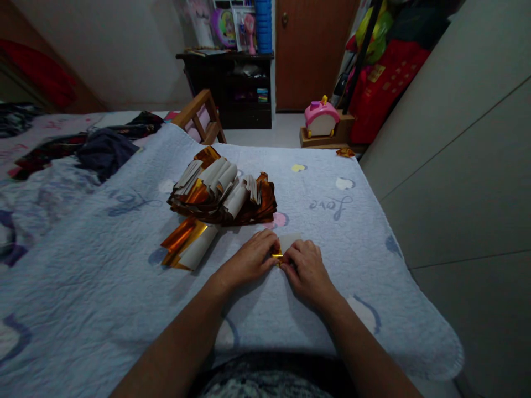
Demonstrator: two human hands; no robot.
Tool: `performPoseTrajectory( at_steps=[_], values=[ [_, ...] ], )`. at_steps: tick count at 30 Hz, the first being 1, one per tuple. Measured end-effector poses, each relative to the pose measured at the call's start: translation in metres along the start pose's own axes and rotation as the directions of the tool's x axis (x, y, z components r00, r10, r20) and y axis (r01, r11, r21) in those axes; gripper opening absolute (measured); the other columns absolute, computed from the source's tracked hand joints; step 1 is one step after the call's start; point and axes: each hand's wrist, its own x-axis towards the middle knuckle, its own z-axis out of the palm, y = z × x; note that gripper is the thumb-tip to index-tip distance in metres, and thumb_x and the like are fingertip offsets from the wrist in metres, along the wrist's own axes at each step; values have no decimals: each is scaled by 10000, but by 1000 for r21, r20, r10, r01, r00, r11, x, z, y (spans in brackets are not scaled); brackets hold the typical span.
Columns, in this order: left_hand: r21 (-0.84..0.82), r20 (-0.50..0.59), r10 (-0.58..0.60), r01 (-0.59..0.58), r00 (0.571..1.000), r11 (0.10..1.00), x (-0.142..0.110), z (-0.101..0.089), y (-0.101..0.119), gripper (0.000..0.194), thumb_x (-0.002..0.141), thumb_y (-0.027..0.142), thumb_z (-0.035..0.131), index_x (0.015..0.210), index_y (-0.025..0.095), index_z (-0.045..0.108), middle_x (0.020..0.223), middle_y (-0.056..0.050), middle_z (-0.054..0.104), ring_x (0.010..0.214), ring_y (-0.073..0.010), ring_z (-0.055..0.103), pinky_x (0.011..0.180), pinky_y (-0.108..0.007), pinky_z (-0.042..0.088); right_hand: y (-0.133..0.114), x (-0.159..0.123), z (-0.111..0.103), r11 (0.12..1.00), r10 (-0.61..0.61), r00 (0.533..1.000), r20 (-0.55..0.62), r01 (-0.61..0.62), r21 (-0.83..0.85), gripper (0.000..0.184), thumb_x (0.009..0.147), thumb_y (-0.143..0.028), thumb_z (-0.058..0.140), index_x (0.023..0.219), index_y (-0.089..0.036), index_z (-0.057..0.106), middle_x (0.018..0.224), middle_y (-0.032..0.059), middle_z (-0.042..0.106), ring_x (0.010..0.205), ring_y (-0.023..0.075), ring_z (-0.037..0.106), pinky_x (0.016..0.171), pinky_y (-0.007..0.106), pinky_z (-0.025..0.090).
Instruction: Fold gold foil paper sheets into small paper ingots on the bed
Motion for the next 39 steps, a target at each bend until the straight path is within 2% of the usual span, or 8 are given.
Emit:
performPoseTrajectory(
  at_steps=[5, 13, 17, 24, 30, 39],
  values=[
    [18, -5, 14, -14, 1000, 1000, 1, 3, -5, 137, 834, 109, 577, 919, 211, 545, 983, -44, 581, 964, -226, 529, 884, -362, 445, -4, 0, 0, 999, 42, 999, -2, -42, -19, 68, 915, -195, 612, 965, -218, 573, 1033, 60, 581, 980, 250, 492, 823, 377, 388],
    [10, -11, 7, -7, 1000, 1000, 1, 4, -5, 161, 814, 93, 578, 916, 211, 537, 980, -43, 576, 971, -229, 525, 891, -373, 443, -14, 1, 3, 987, 57, 998, -22, -60, -150, 123, 911, -272, 611, 1018, -228, 571, 1024, 76, 567, 965, 280, 481, 834, 426, 384],
    [1, -6, -6, 6, 1000, 1000, 1, 3, -4, 167, 803, 98, 586, 908, 214, 529, 983, -41, 570, 970, -230, 523, 891, -377, 448, -14, 0, 4, 989, 62, 997, -34, -66, -130, 253, 912, -256, 608, 1163, -260, 575, 1072, 85, 564, 996, 291, 492, 864, 447, 395],
    [15, 22, -25, 24, 999, 1000, 1, 2, -3, 156, 824, 117, 581, 924, 215, 513, 1013, -48, 557, 1007, -235, 525, 921, -384, 447, -5, -6, 8, 997, 43, 999, -30, -45, -69, 573, 882, -134, 580, 1411, -325, 473, 1343, 118, 491, 1204, 323, 455, 1021, 527, 376],
    [23, 16, -16, 15, 1000, 1000, 1, 4, -5, 200, 816, 98, 597, 966, 209, 527, 1055, -67, 572, 1042, -253, 529, 958, -415, 447, -3, -7, 6, 998, 34, 999, -7, -35, -45, 747, 828, -74, 551, 1493, -368, 379, 1422, 127, 444, 1290, 332, 419, 1060, 556, 366],
    [12, -8, 9, -9, 1000, 1000, 0, 3, -3, 209, 841, 103, 611, 1024, 198, 576, 1094, -76, 616, 1069, -248, 556, 965, -405, 463, 2, -9, 1, 1000, -13, 1000, 21, 14, -24, 893, 741, -5, 492, 1554, -321, 299, 1478, 132, 405, 1344, 311, 390, 1104, 540, 348]
  ],
)
